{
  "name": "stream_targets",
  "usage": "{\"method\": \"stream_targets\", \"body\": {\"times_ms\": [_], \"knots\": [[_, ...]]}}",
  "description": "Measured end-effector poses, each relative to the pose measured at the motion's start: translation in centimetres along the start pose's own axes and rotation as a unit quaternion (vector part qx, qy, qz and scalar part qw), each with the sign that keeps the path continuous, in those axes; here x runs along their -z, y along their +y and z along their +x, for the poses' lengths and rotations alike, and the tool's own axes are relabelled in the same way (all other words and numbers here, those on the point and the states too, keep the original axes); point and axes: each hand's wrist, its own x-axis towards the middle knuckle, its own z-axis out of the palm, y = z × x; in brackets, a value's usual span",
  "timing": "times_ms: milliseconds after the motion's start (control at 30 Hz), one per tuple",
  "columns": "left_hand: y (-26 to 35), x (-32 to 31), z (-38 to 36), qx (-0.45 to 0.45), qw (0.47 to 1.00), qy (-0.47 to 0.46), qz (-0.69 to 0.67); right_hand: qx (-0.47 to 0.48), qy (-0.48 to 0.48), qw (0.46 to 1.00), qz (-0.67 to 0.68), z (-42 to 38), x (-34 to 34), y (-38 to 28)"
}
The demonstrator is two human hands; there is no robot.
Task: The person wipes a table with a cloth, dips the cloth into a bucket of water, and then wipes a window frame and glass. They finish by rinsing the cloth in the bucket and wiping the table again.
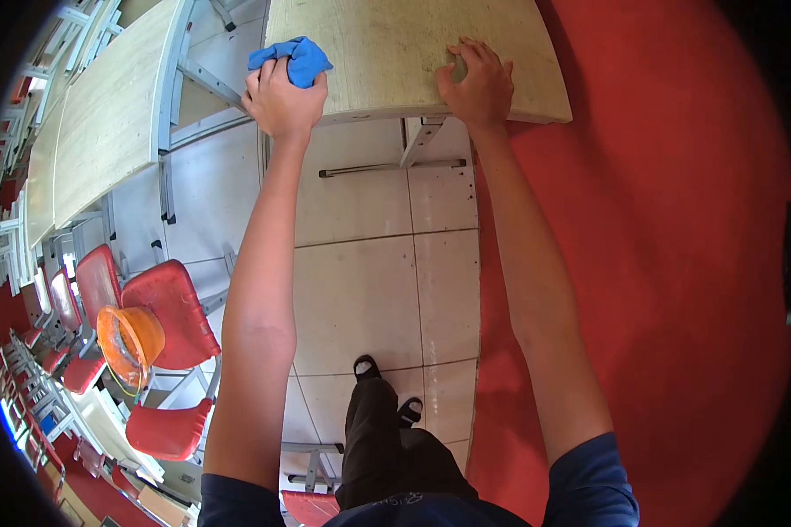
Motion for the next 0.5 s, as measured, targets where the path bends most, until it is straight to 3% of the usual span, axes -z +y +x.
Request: {"method": "stream_targets", "body": {"times_ms": [200, 500], "knots": [[0.0, -3.9, 4.3, -0.017, 0.999, 0.038, 0.004, 0.014, 0.024, 1.0, 0.004, 4.0, -3.2, 1.2], [0.2, -9.9, 12.1, -0.015, 1.0, 0.027, 0.004, -0.02, -0.012, 1.0, -0.004, 11.4, -6.9, 0.9]]}}
